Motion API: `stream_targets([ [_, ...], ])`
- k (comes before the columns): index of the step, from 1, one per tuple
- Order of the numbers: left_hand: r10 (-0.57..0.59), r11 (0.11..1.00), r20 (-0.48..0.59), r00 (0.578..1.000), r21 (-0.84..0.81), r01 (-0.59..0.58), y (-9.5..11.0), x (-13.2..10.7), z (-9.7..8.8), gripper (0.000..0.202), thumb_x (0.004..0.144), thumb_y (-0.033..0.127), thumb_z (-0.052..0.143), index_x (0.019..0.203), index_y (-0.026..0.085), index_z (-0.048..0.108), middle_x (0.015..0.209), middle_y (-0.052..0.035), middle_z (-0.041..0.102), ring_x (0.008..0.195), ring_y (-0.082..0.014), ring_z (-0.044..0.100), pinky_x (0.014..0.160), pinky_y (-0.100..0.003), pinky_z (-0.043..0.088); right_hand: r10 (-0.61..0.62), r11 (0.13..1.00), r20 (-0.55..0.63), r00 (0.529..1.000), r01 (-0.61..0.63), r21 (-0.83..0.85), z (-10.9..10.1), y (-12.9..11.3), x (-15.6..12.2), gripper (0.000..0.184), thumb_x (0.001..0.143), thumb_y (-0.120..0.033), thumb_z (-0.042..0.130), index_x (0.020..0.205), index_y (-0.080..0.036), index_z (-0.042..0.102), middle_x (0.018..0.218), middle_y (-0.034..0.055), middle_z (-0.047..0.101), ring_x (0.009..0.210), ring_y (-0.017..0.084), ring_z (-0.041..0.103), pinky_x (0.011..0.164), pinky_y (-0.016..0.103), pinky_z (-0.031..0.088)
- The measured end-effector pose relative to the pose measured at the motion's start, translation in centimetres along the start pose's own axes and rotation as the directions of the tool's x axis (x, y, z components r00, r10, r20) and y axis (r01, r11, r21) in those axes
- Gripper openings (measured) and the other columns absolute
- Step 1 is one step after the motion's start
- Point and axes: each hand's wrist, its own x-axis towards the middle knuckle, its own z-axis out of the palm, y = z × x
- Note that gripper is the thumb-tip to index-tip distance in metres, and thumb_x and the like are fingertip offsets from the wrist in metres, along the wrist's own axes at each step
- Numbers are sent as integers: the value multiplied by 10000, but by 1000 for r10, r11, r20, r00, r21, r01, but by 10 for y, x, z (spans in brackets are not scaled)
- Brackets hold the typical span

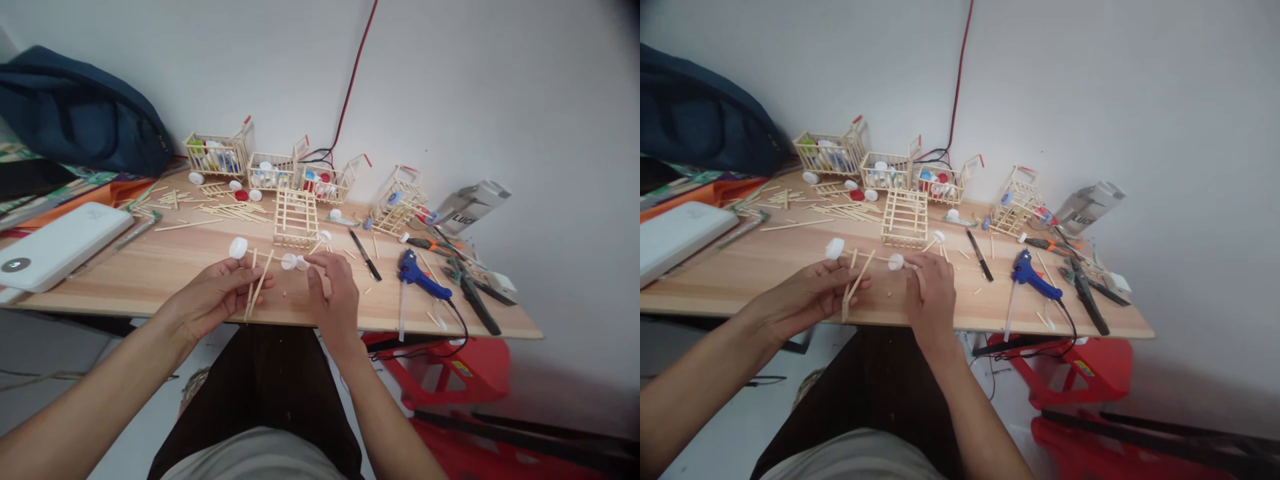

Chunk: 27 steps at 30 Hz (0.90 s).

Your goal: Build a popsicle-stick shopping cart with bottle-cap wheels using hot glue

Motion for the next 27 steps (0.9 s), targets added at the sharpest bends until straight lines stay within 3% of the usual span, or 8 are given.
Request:
stream_targets([
  [5,-16,1000,-6,1000,-23,16,4,0,-4,155,726,28,690,789,134,595,738,-39,684,663,-143,691,509,-190,570,123,992,-15,992,-122,28,-7,15,5,213,923,-270,473,1013,-200,653,1038,67,658,981,181,579,826,332,468],
  [8,-38,999,-22,999,-17,38,6,2,-8,154,724,21,686,802,129,609,744,-50,690,650,-145,690,505,-194,573,309,945,36,951,-311,100,-31,35,21,282,908,-339,488,1062,-180,662,925,48,682,720,138,586,652,279,466],
  [10,-49,999,-23,999,-13,49,7,3,-11,152,721,26,689,807,128,616,755,-58,697,643,-148,688,502,-201,576,358,933,54,932,-359,7,-56,55,41,344,897,-371,486,1093,-156,669,748,19,661,577,120,535,570,265,427],
  [12,-61,998,-31,998,-18,61,8,3,-13,164,705,30,704,806,131,621,746,-57,699,637,-156,688,492,-206,575,293,913,-44,955,-294,-285,-82,78,65,344,886,-355,483,1047,-150,707,713,27,655,605,131,551,592,273,411],
  [13,-68,997,-39,997,-21,68,8,4,-14,174,695,32,712,805,133,624,736,-54,698,632,-160,688,484,-208,573,265,840,-67,962,-264,-475,-93,90,77,362,895,-347,456,1053,-152,717,716,40,662,640,145,575,616,287,408],
  [15,-87,996,-60,994,-25,86,9,4,-15,191,678,38,728,809,136,629,722,-50,698,609,-162,683,467,-209,568,308,589,-12,951,-201,-783,-108,112,99,446,929,-316,340,1121,-152,707,780,75,691,757,172,637,682,310,414],
  [20,-113,993,-63,992,-32,112,8,3,-15,198,677,59,742,810,148,624,725,-40,700,610,-159,683,465,-211,567,430,379,20,903,-160,-911,-101,146,123,345,885,-198,487,1158,-173,696,1052,181,706,951,297,652,757,376,456],
  [27,-114,991,29,993,-67,116,10,3,-13,224,705,91,751,829,151,574,737,-26,690,644,-145,688,505,-197,567,510,339,114,853,-78,-938,-96,144,126,355,894,-224,473,1168,-130,678,1105,223,680,976,330,643,732,379,447],
])
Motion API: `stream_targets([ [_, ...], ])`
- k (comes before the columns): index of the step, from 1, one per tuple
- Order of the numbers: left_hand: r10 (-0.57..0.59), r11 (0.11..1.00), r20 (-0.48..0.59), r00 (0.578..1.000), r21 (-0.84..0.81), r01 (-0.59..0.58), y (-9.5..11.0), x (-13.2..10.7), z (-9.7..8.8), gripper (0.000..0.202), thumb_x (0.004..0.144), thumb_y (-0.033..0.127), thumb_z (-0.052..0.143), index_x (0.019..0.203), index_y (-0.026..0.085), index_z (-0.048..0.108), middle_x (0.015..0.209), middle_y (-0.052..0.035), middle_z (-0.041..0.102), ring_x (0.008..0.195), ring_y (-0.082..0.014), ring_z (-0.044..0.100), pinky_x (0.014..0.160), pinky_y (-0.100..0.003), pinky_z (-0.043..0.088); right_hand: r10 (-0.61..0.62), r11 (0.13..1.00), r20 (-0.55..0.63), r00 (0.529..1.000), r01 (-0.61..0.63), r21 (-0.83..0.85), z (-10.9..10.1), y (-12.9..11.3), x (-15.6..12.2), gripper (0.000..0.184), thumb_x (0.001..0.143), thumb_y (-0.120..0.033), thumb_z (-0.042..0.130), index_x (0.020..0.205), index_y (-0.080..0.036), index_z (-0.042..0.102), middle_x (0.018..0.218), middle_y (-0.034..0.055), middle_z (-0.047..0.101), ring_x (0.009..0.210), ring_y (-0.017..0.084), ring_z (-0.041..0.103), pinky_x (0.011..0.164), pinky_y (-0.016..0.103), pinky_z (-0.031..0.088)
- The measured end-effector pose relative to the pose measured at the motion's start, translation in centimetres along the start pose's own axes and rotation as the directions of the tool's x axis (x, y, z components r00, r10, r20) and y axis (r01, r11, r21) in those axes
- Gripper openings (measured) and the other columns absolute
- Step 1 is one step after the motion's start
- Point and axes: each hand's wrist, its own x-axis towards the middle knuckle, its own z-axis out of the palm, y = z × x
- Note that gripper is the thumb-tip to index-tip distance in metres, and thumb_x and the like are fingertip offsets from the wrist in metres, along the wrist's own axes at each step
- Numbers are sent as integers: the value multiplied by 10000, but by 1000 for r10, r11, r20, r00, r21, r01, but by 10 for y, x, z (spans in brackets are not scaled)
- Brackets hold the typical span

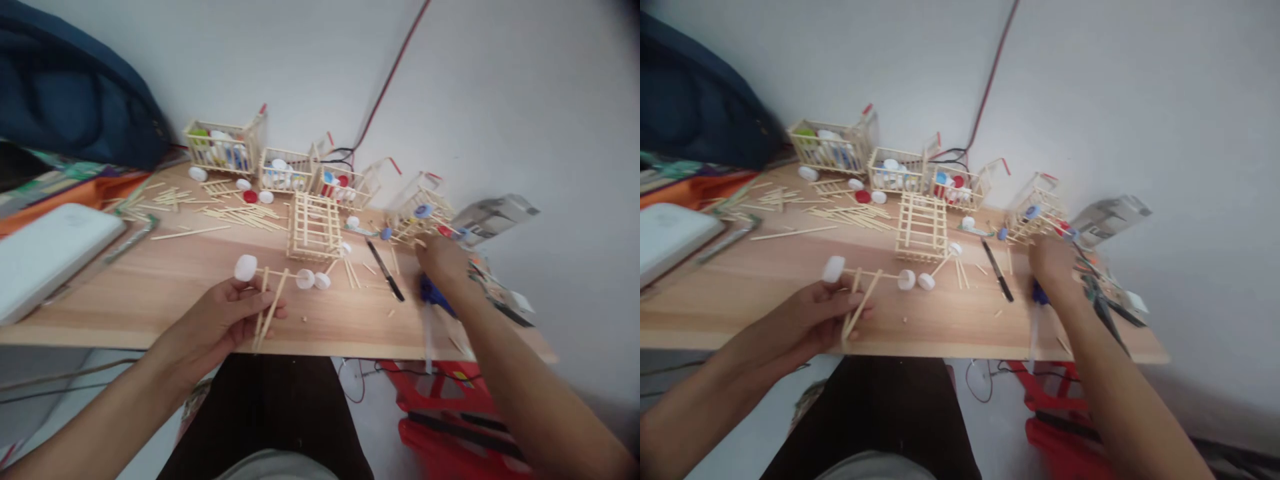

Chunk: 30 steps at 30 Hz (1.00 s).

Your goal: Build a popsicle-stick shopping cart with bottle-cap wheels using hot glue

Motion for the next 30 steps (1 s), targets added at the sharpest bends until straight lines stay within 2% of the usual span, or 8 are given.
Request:
stream_targets([
  [3,4,1000,57,998,-14,-3,2,-1,0,204,731,96,734,828,145,561,726,-36,691,653,-138,686,517,-183,557,-88,995,-29,996,89,42,-17,-5,-19,350,905,-292,444,1068,-135,711,978,203,707,880,296,649,682,358,416],
  [6,29,999,81,996,-20,-28,1,-2,-2,191,739,117,734,818,144,562,722,-39,695,674,-146,692,523,-186,557,-140,924,-93,986,164,346,-34,-24,-54,307,865,-382,513,914,-173,732,791,107,702,719,226,620,642,323,407],
  [8,40,999,102,994,-23,-38,0,-2,-3,195,736,129,741,829,144,571,733,-41,700,680,-145,695,532,-186,558,-198,719,-125,972,231,655,-43,-44,-83,336,866,-448,503,894,-196,724,852,76,703,712,184,610,632,288,422],
  [10,47,999,117,992,-26,-44,-1,-2,-3,202,729,129,747,839,141,578,743,-42,702,687,-142,698,551,-183,560,-261,541,-103,960,234,808,-47,-68,-111,347,855,-486,523,906,-204,719,836,56,690,675,158,582,602,267,414],
  [14,69,998,119,991,-13,-68,-2,-2,0,224,710,134,760,824,138,568,760,-57,706,703,-155,701,556,-191,559,-351,271,31,936,70,960,-47,-116,-155,348,860,-490,540,885,-192,718,737,27,651,591,126,522,532,247,358],
  [17,121,993,95,988,-3,-122,-4,-1,2,242,700,146,769,799,139,548,749,-54,699,691,-154,695,564,-193,553,-409,165,91,908,-24,986,-40,-144,-175,335,848,-497,562,868,-192,701,682,10,607,606,129,510,550,246,364],
  [22,178,984,56,982,-4,-178,-6,-1,1,276,674,144,785,796,138,538,722,-21,677,614,-118,659,616,-233,572,-343,168,148,928,-94,981,-33,-170,-190,347,811,-533,592,895,-197,620,574,-50,469,550,120,440,536,244,354],
  [30,179,983,32,983,38,-180,-4,1,-5,364,593,156,843,779,149,530,682,12,642,612,-115,642,611,-230,576,-259,223,51,965,9,975,-46,-184,-182,228,834,-398,550,890,-197,643,575,-66,438,548,102,443,549,228,356],
])
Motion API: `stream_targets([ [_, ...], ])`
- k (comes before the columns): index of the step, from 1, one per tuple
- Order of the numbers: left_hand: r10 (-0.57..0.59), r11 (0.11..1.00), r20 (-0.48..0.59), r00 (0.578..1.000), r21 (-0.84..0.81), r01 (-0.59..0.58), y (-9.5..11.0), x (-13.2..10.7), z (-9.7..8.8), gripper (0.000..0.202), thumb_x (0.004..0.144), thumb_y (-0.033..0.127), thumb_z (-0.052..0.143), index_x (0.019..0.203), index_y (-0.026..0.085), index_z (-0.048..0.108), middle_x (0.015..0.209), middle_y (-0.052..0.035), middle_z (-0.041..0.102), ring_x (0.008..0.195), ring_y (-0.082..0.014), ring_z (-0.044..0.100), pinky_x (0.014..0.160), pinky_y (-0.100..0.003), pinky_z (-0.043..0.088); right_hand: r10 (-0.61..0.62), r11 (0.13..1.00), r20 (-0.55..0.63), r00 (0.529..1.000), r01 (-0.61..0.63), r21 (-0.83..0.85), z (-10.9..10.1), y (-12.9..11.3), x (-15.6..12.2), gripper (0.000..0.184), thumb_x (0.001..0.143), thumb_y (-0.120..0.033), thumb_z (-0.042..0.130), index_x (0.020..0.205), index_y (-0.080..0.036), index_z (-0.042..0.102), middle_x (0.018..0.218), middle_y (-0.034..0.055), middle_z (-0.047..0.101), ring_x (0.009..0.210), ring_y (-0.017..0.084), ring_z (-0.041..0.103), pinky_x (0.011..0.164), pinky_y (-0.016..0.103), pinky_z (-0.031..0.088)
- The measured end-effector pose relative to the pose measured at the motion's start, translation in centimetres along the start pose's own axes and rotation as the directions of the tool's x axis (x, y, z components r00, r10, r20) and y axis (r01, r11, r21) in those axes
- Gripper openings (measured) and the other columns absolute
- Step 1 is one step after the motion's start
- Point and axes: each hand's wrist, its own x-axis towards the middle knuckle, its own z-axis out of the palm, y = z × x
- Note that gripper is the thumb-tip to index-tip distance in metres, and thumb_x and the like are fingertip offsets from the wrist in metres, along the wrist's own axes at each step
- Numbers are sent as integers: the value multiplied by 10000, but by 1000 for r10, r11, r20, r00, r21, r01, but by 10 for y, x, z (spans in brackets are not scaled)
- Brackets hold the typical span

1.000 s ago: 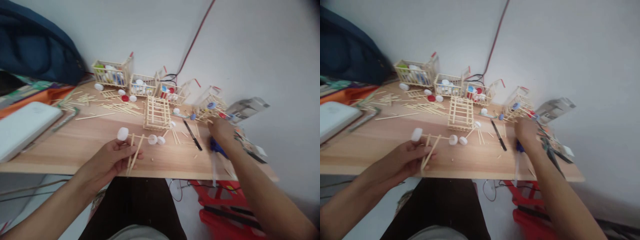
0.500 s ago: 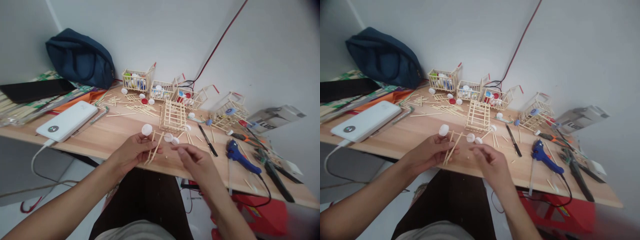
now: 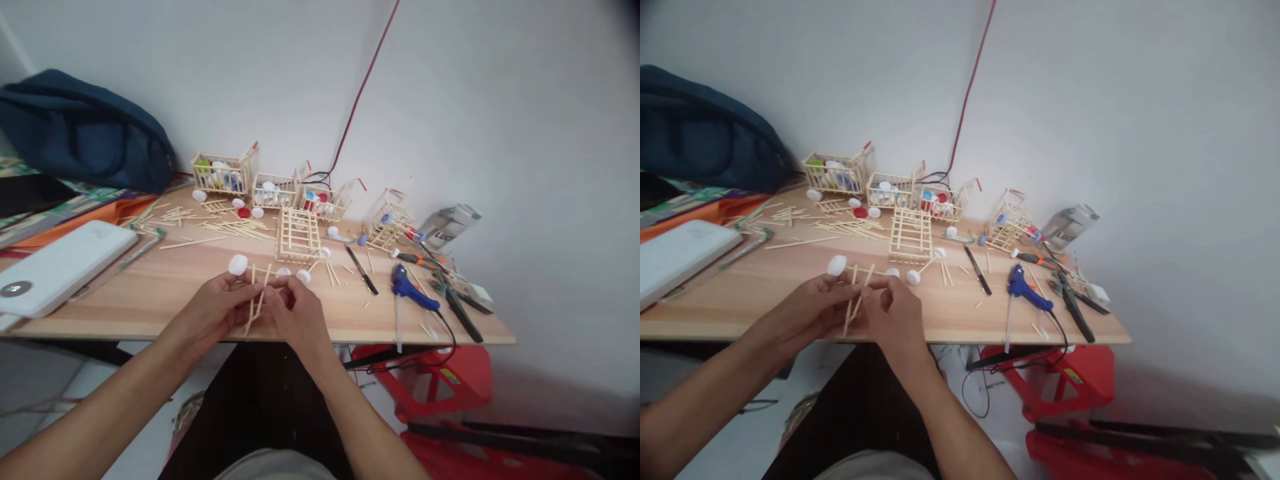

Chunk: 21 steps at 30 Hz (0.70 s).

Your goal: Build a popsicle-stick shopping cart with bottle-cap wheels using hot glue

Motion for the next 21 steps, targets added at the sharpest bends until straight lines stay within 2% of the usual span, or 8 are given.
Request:
stream_targets([
  [6,-3,1000,17,1000,31,2,-1,5,-2,355,604,161,840,757,148,520,690,-1,634,632,-127,638,610,-254,585,24,998,0,1000,-24,63,9,11,14,218,811,-388,544,835,-194,641,594,-57,472,581,108,468,601,241,387],
  [12,-8,999,21,1000,53,7,1,3,0,343,606,154,834,764,141,530,677,6,633,610,-119,632,604,-249,580,77,987,24,997,-79,142,13,13,21,200,783,-392,565,769,-197,610,597,-57,500,589,109,486,605,243,394],
  [16,5,998,-30,1000,66,-3,3,-1,1,309,639,150,805,800,134,542,733,-23,664,639,-133,656,600,-244,571,0,982,42,999,-8,187,5,15,19,205,798,-382,568,734,-188,584,678,-33,557,662,114,511,655,245,406],
  [18,7,999,-64,998,50,-4,4,-2,1,258,680,138,766,806,132,540,745,-44,675,617,-130,651,591,-252,567,-18,974,44,999,8,225,0,16,15,231,797,-407,589,730,-187,576,668,-32,541,642,110,495,615,234,393],
  [21,35,999,-62,997,30,-33,4,-2,-3,182,736,150,722,790,125,550,732,-46,664,597,-105,626,572,-215,543,76,930,155,985,-126,346,-3,16,9,294,778,-477,626,744,-190,568,585,-45,513,529,96,456,510,221,346],
])
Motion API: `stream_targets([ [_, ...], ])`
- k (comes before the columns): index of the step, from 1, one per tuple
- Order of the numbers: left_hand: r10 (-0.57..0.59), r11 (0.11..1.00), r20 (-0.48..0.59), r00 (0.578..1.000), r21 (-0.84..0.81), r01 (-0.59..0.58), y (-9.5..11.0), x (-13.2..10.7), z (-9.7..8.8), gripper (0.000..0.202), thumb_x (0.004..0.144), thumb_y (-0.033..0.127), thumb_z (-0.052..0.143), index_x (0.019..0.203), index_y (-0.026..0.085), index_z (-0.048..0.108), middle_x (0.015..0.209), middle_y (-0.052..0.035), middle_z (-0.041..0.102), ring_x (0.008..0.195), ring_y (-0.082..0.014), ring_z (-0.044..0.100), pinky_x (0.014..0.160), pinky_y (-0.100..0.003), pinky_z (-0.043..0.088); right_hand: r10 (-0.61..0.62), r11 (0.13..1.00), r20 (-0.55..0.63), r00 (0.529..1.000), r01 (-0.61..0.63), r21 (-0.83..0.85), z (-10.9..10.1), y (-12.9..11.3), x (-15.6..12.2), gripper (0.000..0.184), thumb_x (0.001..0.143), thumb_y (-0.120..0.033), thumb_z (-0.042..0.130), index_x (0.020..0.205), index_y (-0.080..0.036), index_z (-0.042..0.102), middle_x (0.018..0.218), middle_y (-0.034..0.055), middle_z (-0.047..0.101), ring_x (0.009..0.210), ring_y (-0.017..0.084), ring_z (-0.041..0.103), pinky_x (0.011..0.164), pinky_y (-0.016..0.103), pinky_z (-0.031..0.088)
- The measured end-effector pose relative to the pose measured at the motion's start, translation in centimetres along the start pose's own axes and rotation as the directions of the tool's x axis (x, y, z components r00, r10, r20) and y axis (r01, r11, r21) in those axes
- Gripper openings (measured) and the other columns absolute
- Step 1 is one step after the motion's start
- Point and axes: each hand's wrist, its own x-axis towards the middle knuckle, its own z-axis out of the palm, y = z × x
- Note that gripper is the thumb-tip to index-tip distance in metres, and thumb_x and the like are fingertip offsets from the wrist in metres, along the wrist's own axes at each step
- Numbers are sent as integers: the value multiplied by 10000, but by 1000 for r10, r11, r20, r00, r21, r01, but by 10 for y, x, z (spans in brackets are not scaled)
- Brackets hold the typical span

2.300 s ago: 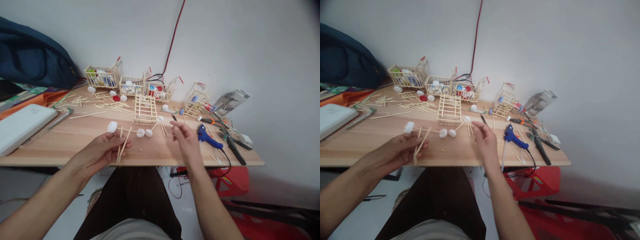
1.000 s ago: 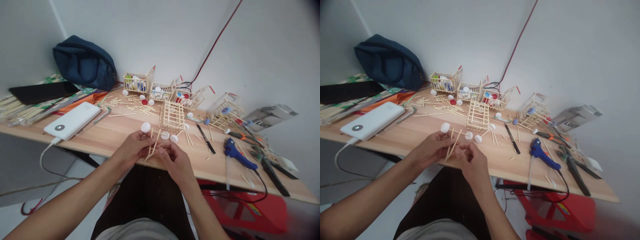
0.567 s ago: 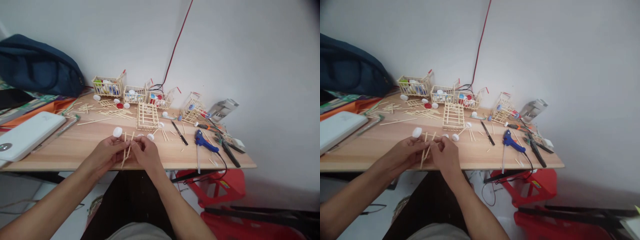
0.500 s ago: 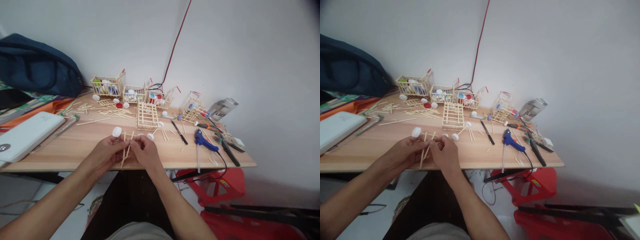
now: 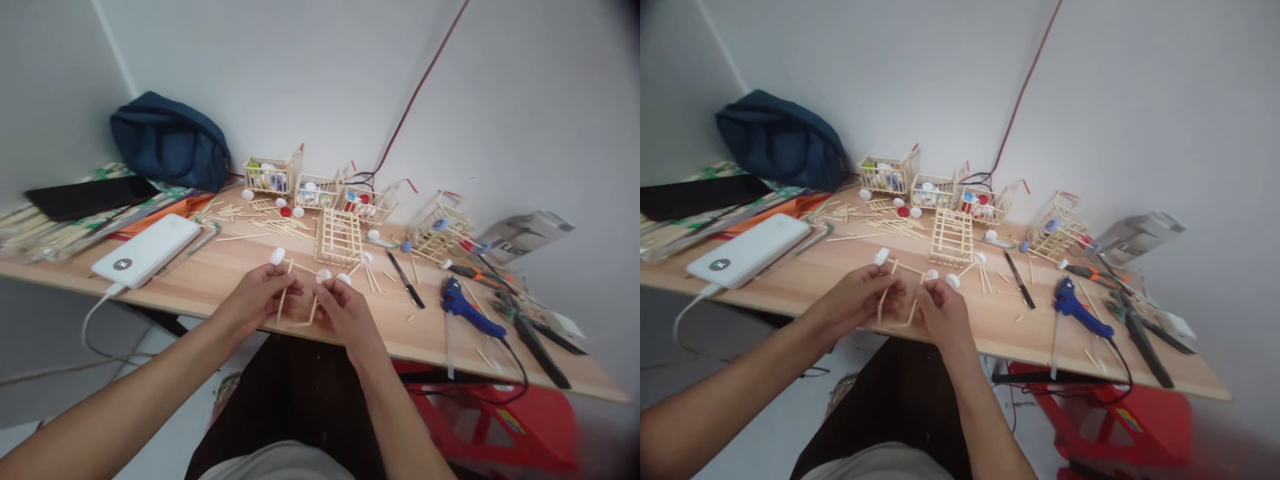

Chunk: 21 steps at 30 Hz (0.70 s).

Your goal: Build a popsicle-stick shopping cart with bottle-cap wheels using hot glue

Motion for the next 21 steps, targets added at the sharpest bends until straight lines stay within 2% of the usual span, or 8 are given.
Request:
stream_targets([
  [2,13,999,20,1000,-40,-13,-1,0,-1,156,746,149,713,790,117,567,724,-42,649,605,-99,615,561,-199,530,59,995,24,998,-61,80,4,1,-3,318,758,-497,657,751,-190,573,547,-48,517,488,90,444,468,213,310],
  [6,-5,993,29,1000,-117,8,-3,-5,0,141,750,128,706,790,115,571,730,-34,637,641,-106,621,594,-214,544,107,978,-19,994,-102,182,13,3,-5,344,734,-516,688,756,-183,605,537,-41,560,431,71,401,419,209,252],
  [14,35,987,78,996,-160,-22,-5,-13,3,215,713,174,773,812,130,587,798,-29,642,745,-122,624,616,-224,544,7,986,-198,980,26,164,17,5,-4,360,743,-516,688,805,-163,668,645,-15,586,494,70,403,448,214,283],
  [21,53,982,92,994,-188,-35,-3,-18,6,238,677,182,802,781,119,598,758,-12,629,685,-101,600,570,-201,517,108,942,-188,976,-39,335,24,4,-4,389,702,-540,712,793,-165,663,628,-27,541,470,57,308,428,211,233],
])
